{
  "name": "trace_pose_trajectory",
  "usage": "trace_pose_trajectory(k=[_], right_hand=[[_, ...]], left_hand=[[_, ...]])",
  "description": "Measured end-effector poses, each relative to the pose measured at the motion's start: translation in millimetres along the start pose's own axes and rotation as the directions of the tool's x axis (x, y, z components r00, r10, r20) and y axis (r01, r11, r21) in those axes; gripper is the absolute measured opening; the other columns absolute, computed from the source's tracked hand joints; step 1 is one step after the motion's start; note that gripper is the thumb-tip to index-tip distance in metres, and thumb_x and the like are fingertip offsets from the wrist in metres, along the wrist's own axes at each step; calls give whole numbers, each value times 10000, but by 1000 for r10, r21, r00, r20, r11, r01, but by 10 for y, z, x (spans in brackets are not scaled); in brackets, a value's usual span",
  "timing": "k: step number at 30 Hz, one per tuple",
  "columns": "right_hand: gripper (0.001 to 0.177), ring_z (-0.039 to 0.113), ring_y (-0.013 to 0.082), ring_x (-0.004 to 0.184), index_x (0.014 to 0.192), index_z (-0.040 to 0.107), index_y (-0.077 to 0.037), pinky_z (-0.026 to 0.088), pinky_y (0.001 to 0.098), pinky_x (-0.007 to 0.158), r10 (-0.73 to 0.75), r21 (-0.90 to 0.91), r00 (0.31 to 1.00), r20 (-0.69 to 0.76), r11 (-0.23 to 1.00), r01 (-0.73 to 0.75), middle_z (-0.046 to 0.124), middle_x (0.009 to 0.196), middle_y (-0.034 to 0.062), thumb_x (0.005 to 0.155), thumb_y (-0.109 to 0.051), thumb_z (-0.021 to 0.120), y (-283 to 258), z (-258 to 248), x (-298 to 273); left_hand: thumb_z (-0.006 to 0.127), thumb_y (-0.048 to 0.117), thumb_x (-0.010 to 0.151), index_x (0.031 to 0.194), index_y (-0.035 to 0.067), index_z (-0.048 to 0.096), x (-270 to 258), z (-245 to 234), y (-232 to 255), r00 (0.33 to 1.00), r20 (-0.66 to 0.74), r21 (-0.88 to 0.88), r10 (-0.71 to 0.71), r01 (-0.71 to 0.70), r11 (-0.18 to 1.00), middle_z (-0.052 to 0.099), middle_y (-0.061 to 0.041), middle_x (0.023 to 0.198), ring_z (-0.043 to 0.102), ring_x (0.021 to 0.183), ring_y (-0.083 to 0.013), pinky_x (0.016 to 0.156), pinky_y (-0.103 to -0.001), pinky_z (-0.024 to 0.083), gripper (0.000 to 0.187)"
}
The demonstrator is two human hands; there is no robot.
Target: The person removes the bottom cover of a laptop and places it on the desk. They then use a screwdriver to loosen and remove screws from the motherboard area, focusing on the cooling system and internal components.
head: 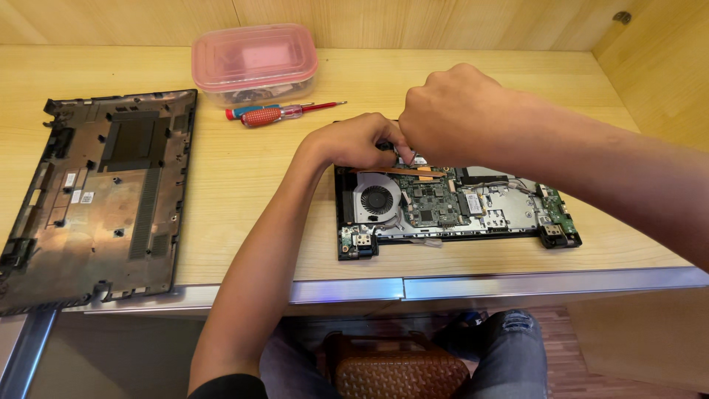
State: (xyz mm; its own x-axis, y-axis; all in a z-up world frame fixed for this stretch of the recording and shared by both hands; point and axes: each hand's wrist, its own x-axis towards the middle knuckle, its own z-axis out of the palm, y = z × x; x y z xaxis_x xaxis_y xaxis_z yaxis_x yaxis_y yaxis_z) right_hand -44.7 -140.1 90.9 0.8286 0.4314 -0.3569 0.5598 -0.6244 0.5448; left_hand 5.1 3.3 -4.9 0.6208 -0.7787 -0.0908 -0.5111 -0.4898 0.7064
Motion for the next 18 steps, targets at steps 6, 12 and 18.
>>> trace_pose_trajectory(k=[6, 12, 18], right_hand=[[430, 679, 354, 896, 1232, 491, -322, 531, 473, 621, -82, 27, 996, 29, 996, 82, 565, 1028, -7, 851, -123, 512, -3, -113, -63], [328, 653, 309, 922, 943, 712, -172, 526, 413, 654, 55, 4, 997, 48, 998, -55, 685, 982, 65, 941, -254, 395, -21, -50, 28], [340, 677, 352, 896, 1189, 516, -254, 541, 480, 622, -54, 67, 999, 7, 996, 54, 539, 1088, -11, 867, -145, 511, -39, -136, -60]], left_hand=[[492, 81, 687, 982, 191, 682, -52, -26, 110, 997, 8, -35, -78, 78, 996, 715, 126, 958, 503, 578, -102, 498, -265, 419, 368], [522, 127, 719, 983, 238, 735, -36, -26, 69, 998, 9, 36, -60, 59, 998, 682, 134, 974, 519, 728, -90, 638, -231, 402, 357], [539, 111, 729, 971, 237, 719, -18, -1, 23, 994, 0, -15, -105, 105, 994, 686, 124, 908, 488, 604, -86, 510, -234, 399, 327]])
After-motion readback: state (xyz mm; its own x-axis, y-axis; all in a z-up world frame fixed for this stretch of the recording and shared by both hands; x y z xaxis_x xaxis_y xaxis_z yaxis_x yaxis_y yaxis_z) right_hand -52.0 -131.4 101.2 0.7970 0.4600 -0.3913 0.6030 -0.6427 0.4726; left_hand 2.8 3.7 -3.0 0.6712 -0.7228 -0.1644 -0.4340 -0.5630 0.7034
